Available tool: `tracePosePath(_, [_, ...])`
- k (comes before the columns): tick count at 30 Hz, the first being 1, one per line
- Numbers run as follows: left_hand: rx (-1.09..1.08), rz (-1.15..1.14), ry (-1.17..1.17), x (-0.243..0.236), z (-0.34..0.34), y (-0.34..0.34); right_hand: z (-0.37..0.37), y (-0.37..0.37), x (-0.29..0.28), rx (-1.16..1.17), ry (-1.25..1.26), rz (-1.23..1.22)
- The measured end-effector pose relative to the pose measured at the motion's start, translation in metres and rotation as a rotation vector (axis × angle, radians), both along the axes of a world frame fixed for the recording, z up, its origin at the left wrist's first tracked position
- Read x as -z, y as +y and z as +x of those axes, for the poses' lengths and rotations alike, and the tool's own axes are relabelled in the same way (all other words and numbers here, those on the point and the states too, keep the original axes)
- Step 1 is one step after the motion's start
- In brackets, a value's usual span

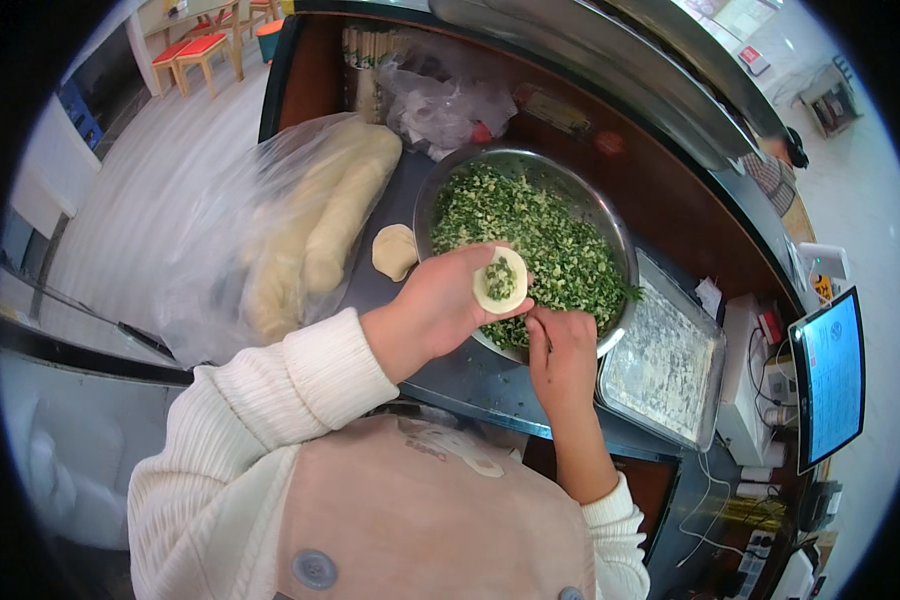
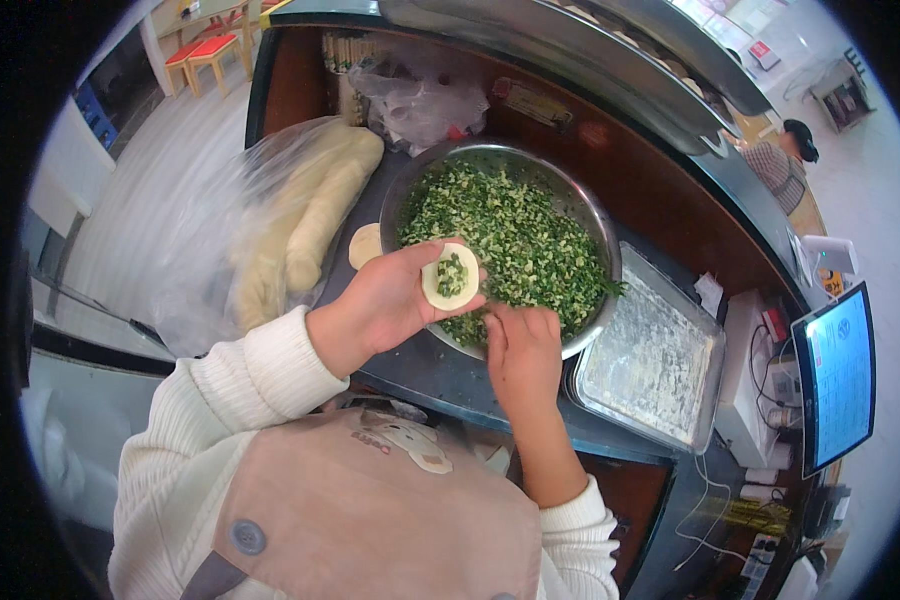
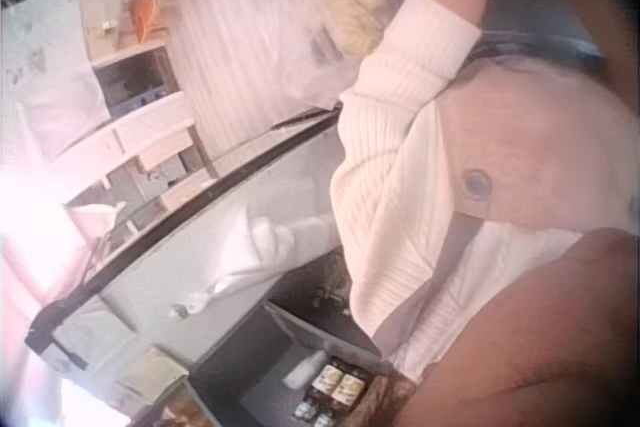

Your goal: The person repeatedly scoops chopped green filling onto small dough discs, folds and pleats the edges to seal each dumpling, and places the finished dumplings onto a metal tray. The process is repeated continuously throughout the clip.

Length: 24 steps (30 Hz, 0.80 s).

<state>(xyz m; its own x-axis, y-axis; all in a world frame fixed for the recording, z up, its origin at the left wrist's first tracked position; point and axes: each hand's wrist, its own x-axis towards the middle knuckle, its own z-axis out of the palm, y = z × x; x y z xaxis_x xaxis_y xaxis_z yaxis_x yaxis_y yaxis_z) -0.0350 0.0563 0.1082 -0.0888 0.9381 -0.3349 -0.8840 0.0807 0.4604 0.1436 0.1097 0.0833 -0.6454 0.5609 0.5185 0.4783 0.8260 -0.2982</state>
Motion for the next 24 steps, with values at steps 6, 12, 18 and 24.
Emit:
tracePosePath(6, [0.042, 0.132, 0.067, -0.006, 0.008, -0.012, -0.009, -0.001, -0.014, -0.257, 0.248, 0.238])
tracePosePath(12, [0.139, 0.198, 0.149, -0.017, 0.018, -0.025, -0.007, -0.003, -0.038, -0.261, 0.323, 0.31])
tracePosePath(18, [0.122, 0.324, 0.145, -0.03, 0.025, -0.038, -0.018, -0.011, -0.054, -0.129, 0.426, 0.092])
tracePosePath(24, [0.003, 0.445, 0.539, -0.038, 0.035, -0.057, -0.021, -0.027, -0.062, -0.154, 0.545, 0.031])
